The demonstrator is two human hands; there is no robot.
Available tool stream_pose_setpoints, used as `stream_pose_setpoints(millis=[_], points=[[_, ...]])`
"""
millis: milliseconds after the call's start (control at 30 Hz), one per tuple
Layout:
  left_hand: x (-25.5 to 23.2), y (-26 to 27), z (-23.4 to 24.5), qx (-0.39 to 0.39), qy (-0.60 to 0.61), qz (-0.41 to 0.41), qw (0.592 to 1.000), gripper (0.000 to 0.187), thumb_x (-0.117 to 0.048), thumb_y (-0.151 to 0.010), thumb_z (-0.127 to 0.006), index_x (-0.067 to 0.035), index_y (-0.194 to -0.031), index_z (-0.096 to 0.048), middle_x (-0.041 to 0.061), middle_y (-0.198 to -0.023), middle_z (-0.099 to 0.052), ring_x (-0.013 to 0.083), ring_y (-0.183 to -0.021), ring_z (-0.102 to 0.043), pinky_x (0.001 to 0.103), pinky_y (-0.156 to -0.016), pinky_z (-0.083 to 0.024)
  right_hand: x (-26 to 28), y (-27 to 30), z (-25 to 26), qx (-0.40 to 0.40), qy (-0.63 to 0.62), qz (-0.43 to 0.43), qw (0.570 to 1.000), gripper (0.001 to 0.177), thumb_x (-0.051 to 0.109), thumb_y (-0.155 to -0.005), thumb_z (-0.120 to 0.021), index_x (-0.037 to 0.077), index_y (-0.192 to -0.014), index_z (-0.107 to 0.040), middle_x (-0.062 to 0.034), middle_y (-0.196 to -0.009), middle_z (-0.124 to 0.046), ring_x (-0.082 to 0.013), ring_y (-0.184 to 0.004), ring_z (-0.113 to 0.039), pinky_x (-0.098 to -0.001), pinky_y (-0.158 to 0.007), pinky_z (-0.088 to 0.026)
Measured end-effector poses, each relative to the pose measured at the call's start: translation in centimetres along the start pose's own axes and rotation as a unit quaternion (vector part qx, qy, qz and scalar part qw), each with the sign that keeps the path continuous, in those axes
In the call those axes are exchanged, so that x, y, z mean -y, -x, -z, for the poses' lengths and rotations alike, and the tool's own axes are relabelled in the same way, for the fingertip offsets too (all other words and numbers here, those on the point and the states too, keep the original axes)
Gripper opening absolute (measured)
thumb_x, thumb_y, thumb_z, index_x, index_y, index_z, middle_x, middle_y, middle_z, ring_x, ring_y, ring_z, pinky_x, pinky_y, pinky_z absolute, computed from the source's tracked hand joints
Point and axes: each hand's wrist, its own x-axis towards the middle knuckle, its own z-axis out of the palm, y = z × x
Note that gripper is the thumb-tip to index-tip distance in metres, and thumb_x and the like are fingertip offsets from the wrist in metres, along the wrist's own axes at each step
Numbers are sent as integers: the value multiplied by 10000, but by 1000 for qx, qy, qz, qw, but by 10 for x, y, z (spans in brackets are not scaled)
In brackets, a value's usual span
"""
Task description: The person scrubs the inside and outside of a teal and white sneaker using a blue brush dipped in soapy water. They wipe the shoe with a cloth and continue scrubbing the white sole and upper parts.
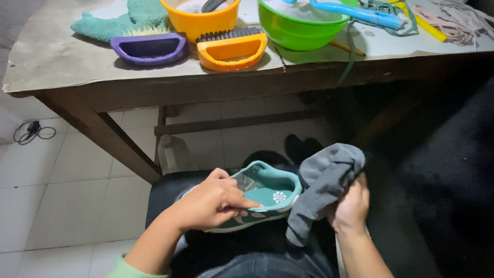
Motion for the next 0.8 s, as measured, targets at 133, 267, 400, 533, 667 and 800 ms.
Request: stream_pose_setpoints(millis=[133,267,400,533,667,800], points=[[-9,-5,-2,-43,-61,-52,996,434,-42,-879,-675,-247,-1254,-743,-101,-775,-697,178,-676,-537,389,-884,-347,32,2,0,-32,-79,-18,996,610,455,-1038,-310,29,-1419,-524,-203,-1411,-599,-317,-1324,-566,-451,-1140,-429],[-5,-12,-15,-42,-89,-54,994,64,-167,-963,-668,-220,-949,-700,-95,-785,-682,195,-680,-490,394,-862,-334,65,-1,-36,212,260,335,880,471,534,-1021,-420,106,-886,-564,-57,-849,-586,-250,-839,-586,-435,-892,-372],[-3,-17,-27,-53,-112,-77,989,319,-123,-946,-680,-263,-1228,-730,-83,-718,-638,195,-645,-544,392,-809,-329,-60,13,-3,-22,8,83,996,377,361,-1028,-559,30,-1143,-699,-156,-1240,-705,-285,-1179,-678,-412,-1114,-490],[-2,-8,-25,-53,-139,-89,985,315,-103,-970,-609,-266,-1209,-733,-80,-705,-590,216,-651,-483,410,-825,-344,30,-32,12,-342,-49,-243,906,401,538,-1055,-451,237,-1157,-695,-20,-1078,-737,-161,-984,-705,-306,-844,-542],[-2,-9,-19,-68,-138,-93,984,170,-128,-970,-644,-253,-1066,-709,-85,-703,-583,208,-680,-471,412,-836,-336,84,-19,-12,91,186,178,962,597,695,-824,-634,201,-1145,-731,-59,-1143,-728,-245,-1058,-684,-428,-936,-441],[6,-15,-23,-91,-142,-75,983,147,-148,-961,-662,-290,-923,-673,-111,-691,-597,168,-707,-550,423,-933,-359,81,-5,-32,238,327,362,840,596,667,-838,-712,91,-746,-591,-43,-710,-608,-246,-628,-556,-398,-680,-418]])
